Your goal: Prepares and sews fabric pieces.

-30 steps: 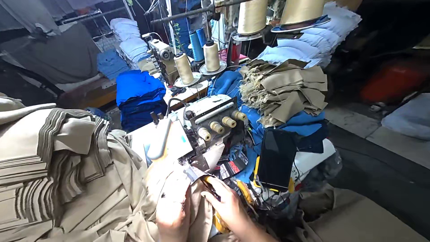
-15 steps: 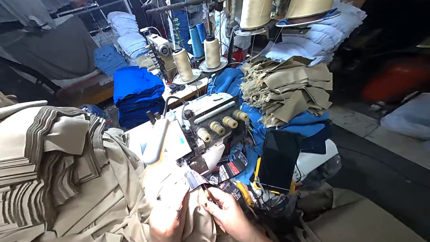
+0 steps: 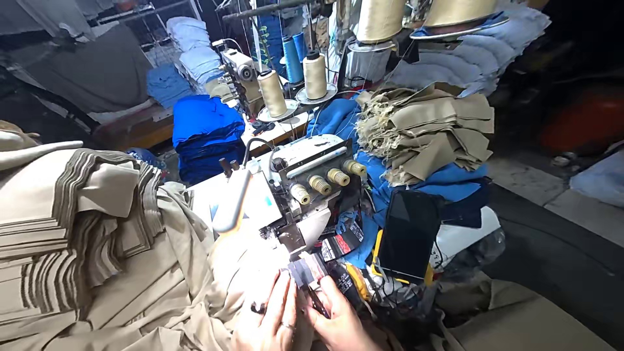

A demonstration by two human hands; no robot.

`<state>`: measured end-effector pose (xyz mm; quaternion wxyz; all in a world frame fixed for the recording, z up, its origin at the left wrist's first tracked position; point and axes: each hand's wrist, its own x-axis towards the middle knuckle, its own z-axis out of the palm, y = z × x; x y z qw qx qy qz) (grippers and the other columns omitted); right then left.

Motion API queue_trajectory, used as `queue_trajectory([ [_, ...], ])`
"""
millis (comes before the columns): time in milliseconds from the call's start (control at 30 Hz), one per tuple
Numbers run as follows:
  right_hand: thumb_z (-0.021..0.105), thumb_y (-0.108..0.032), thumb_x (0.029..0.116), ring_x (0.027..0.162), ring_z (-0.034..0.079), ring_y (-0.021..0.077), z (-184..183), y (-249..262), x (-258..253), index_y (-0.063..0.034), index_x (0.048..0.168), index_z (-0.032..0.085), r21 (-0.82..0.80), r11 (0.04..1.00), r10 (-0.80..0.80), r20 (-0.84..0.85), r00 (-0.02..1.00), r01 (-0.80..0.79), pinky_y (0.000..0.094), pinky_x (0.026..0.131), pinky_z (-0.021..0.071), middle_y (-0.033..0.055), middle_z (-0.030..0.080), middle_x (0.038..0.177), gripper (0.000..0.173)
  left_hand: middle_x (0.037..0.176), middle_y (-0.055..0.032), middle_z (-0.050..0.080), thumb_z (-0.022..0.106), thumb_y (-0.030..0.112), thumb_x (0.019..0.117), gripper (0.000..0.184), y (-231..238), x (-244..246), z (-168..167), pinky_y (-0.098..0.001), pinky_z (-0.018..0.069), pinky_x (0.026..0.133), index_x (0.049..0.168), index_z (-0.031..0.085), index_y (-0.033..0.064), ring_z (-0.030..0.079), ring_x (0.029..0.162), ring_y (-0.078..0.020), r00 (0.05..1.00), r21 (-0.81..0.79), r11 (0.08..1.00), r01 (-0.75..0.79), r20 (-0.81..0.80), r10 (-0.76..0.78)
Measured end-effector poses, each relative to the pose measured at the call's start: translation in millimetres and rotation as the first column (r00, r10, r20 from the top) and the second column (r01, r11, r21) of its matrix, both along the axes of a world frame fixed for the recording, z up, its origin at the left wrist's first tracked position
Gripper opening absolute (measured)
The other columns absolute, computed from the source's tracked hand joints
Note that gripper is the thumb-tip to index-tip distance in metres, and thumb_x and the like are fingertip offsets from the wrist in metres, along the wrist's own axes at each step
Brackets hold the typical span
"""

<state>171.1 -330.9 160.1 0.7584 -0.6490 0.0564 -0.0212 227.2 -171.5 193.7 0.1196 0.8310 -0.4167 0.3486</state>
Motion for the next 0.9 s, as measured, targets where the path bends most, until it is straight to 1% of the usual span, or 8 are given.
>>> queue_trajectory([
  [67, 0.066, 0.0, 0.0885, 0.064, 0.056, 0.0009, -2.7, 1.1, -0.4, 0.0171, 0.15, 0.024, -0.015, 1.0, -0.003, 0.047, 0.999, 0.004, 0.0212, 0.062, 0.0509, -0.0012, 0.063, 0.079, 0.076, 0.112, -0.0122, 0.077, 0.05, 0.007, 0.1009, 0.027, 2.0, 13.4, 0.5, -0.0327, 0.0524, 0.097, 0.108, 0.076, 0.0042, 0.071, 0.109, -0.0232, 0.999, -0.018, 1.0, 0.022, 0.033, -0.021],
  [133, 0.066, -0.001, 0.0888, 0.064, 0.055, 0.0001, -5.7, 1.6, 0.2, 0.017, 0.153, 0.02, -0.02, 1.0, -0.006, 0.095, 0.995, 0.008, 0.0198, 0.063, 0.0514, 0.0031, 0.064, 0.085, 0.081, 0.111, -0.0144, 0.077, 0.047, 0.007, 0.1012, 0.029, 4.2, 24.7, -2.8, -0.0351, 0.0528, 0.096, 0.107, 0.076, 0.0027, 0.071, 0.109, -0.0245, 0.997, -0.051, 0.997, 0.05, 0.055, -0.047],
  [167, 0.067, -0.001, 0.0894, 0.065, 0.055, 0.0006, -6.8, 1.1, 0.5, 0.0158, 0.154, 0.021, -0.022, 1.0, -0.001, 0.11, 0.994, 0.004, 0.0199, 0.064, 0.0518, 0.0047, 0.065, 0.088, 0.081, 0.111, -0.0151, 0.077, 0.048, 0.008, 0.1014, 0.03, 5.3, 27.2, -2.7, -0.0359, 0.0524, 0.098, 0.107, 0.076, 0.0024, 0.071, 0.11, -0.0252, 0.998, -0.063, 0.997, 0.054, 0.043, -0.052],
  [267, 0.067, -0.001, 0.0894, 0.063, 0.055, 0.0012, -7.1, 1.4, 0.9, 0.0153, 0.153, 0.024, -0.026, 1.0, -0.003, 0.124, 0.992, 0.007, 0.0207, 0.063, 0.0512, -0.0008, 0.062, 0.076, 0.078, 0.111, -0.016, 0.076, 0.05, 0.009, 0.1013, 0.028, 7.6, 29.1, -0.7, -0.0362, 0.0512, 0.101, 0.107, 0.077, 0.0018, 0.07, 0.111, -0.0257, 0.998, -0.075, 0.995, 0.059, 0.007, -0.059],
  [500, 0.065, -0.001, 0.09, 0.062, 0.053, 0.0012, -10.6, 0.6, 0.3, 0.0127, 0.151, 0.032, -0.023, 1.0, 0.019, 0.14, 0.99, -0.016, 0.0209, 0.062, 0.05, -0.0004, 0.061, 0.076, 0.071, 0.113, -0.0144, 0.076, 0.048, 0.009, 0.1013, 0.03, 9.1, 28.2, -0.4, -0.0392, 0.0532, 0.098, 0.108, 0.077, 0.0033, 0.071, 0.111, -0.0264, 0.999, -0.028, 0.999, 0.046, 0.022, -0.045],
  [633, 0.065, -0.002, 0.0915, 0.067, 0.056, 0.0008, -9.8, -0.3, -0.5, 0.0122, 0.15, 0.033, -0.033, 0.999, 0.022, 0.133, 0.991, -0.017, 0.0204, 0.066, 0.0522, 0.0052, 0.066, 0.09, 0.068, 0.115, -0.0139, 0.076, 0.049, 0.008, 0.1007, 0.03, 8.2, 27.4, 2.7, -0.0382, 0.0526, 0.098, 0.109, 0.077, 0.0031, 0.07, 0.112, -0.0264, 0.999, -0.004, 1.0, 0.029, 0.024, -0.029],
  [800, 0.064, -0.001, 0.0911, 0.067, 0.055, 0.0004, -12.7, 1.2, 0.2, 0.012, 0.149, 0.035, -0.021, 0.999, 0.03, 0.17, 0.985, -0.027, 0.0197, 0.065, 0.051, 0.0032, 0.064, 0.087, 0.066, 0.112, -0.0138, 0.077, 0.05, 0.006, 0.0998, 0.028, 7.6, 28.4, 4.3, -0.0368, 0.0542, 0.094, 0.108, 0.077, 0.0031, 0.072, 0.108, -0.0256, 0.998, 0.021, 1.0, 0.023, 0.054, -0.024],
  [900, 0.063, -0.001, 0.0907, 0.066, 0.054, 0.0005, -12.9, 1.9, 0.4, 0.0124, 0.149, 0.035, -0.017, 0.999, 0.032, 0.159, 0.987, -0.029, 0.0203, 0.064, 0.0508, -0.001, 0.062, 0.079, 0.066, 0.112, -0.0133, 0.077, 0.051, 0.005, 0.0991, 0.027, 7.0, 28.2, 6.8, -0.0364, 0.0546, 0.094, 0.107, 0.078, 0.0041, 0.072, 0.107, -0.0254, 0.999, 0.018, 0.999, 0.031, 0.031, -0.031],
])
